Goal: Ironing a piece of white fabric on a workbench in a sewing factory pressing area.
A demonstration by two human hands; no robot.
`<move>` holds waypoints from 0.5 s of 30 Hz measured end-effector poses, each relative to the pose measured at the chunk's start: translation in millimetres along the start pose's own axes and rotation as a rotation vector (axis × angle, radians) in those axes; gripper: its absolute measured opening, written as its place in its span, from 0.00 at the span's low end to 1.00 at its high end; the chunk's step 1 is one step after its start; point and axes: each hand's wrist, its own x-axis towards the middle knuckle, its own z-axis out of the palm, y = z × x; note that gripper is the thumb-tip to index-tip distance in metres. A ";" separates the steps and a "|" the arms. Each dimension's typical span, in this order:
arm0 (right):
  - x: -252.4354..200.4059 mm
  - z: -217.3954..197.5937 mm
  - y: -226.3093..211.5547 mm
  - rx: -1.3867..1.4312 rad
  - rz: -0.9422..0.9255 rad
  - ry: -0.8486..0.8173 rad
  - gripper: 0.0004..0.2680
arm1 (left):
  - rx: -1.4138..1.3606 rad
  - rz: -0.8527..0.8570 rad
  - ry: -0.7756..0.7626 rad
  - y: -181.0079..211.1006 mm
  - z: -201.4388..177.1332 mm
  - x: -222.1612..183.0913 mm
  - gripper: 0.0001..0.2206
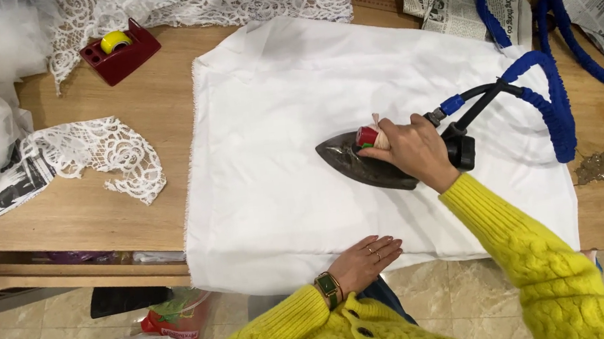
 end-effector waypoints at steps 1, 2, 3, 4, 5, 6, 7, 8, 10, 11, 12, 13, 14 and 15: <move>1.6 8.6 4.4 -0.066 -0.053 0.044 0.24 | 0.054 0.006 -0.093 -0.5 -4.6 0.5 0.39; 2.9 17.0 9.1 -0.132 -0.105 0.089 0.27 | 0.107 0.012 -0.185 -0.9 -8.9 1.3 0.31; 4.5 20.5 10.6 -0.132 -0.107 0.089 0.27 | 0.108 0.011 -0.183 -1.4 -6.6 1.2 0.31; 5.8 24.0 12.1 -0.138 -0.096 0.100 0.27 | 0.106 0.009 -0.176 -1.8 -4.2 0.8 0.30; 7.1 27.5 13.7 -0.144 -0.084 0.111 0.27 | 0.104 0.007 -0.168 -2.2 -1.7 0.6 0.29; 9.9 27.3 13.9 -0.145 -0.085 0.112 0.27 | 0.105 0.007 -0.168 -2.2 -2.4 0.9 0.29; 12.6 27.2 14.3 -0.153 -0.080 0.122 0.27 | 0.116 0.006 -0.145 -2.2 -3.0 1.3 0.30; 14.3 27.1 14.3 -0.162 -0.073 0.131 0.27 | 0.126 0.006 -0.123 -1.4 -3.4 1.0 0.31; 16.9 31.2 15.4 -0.176 -0.059 0.131 0.27 | 0.116 -0.005 -0.161 -0.5 -4.0 2.1 0.32; 18.4 32.9 16.1 -0.189 -0.045 0.131 0.27 | 0.107 -0.016 -0.199 -0.2 -4.4 3.0 0.32; 19.9 35.4 17.1 -0.190 -0.045 0.133 0.27 | 0.109 -0.016 -0.198 0.0 -8.0 3.3 0.32; 21.3 37.7 18.0 -0.192 -0.038 0.149 0.27 | 0.120 -0.008 -0.217 0.3 -11.6 3.6 0.35; 22.2 39.9 19.0 -0.194 -0.031 0.164 0.27 | 0.131 0.000 -0.236 1.2 -15.0 3.9 0.38; 24.3 40.4 20.7 -0.195 -0.030 0.165 0.27 | 0.132 0.000 -0.236 1.1 -16.4 4.9 0.38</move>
